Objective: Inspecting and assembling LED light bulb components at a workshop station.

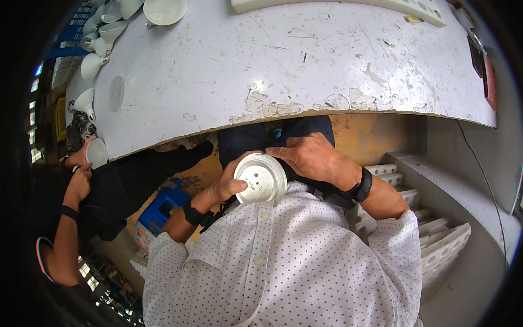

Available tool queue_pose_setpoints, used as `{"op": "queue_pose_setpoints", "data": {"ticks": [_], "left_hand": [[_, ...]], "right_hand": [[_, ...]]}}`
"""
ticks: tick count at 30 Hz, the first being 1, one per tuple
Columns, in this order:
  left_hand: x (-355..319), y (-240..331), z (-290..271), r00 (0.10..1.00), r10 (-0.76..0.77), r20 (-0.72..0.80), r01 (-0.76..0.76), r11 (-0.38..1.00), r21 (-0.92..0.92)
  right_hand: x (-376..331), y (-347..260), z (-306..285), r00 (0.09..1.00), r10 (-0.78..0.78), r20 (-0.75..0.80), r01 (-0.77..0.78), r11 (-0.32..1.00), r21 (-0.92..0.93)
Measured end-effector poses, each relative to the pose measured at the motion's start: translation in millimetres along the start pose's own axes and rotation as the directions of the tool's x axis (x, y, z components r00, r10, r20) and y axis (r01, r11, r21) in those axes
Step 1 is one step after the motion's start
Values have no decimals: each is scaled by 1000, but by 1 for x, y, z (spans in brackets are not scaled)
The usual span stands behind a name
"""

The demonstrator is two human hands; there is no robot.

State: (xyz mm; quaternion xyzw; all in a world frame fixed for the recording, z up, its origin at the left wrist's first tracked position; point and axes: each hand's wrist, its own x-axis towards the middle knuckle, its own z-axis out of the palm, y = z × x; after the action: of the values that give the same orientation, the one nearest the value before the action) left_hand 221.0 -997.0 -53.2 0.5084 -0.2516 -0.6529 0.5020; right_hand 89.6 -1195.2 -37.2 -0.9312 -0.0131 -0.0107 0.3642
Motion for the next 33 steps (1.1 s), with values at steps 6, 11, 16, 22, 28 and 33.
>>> {"op": "queue_pose_setpoints", "data": {"ticks": [6, 11, 16, 22, 28, 33], "left_hand": [[4, -2, -6, 997, -36, 62, 38, 999, -24], [2, -9, -7, 1000, 18, 12, -18, 1000, -21], [-2, -20, 0, 964, 259, -65, -260, 966, -5], [-3, -14, 8, 962, 243, -124, -230, 966, 115], [-1, -15, 5, 986, 160, -54, -156, 985, 79], [3, -13, -1, 998, 67, 7, -67, 997, -30]], "right_hand": [[3, -4, -2, 1000, -3, -12, 3, 1000, 14], [-7, 5, 4, 998, 49, -41, -48, 998, 29], [-13, 8, 5, 997, 72, -20, -72, 997, -19], [-10, 4, 6, 995, 90, -29, -90, 996, 6], [-2, -4, 0, 999, 53, -14, -53, 999, -7], [3, 0, 3, 998, -9, -54, 10, 1000, 16]]}}
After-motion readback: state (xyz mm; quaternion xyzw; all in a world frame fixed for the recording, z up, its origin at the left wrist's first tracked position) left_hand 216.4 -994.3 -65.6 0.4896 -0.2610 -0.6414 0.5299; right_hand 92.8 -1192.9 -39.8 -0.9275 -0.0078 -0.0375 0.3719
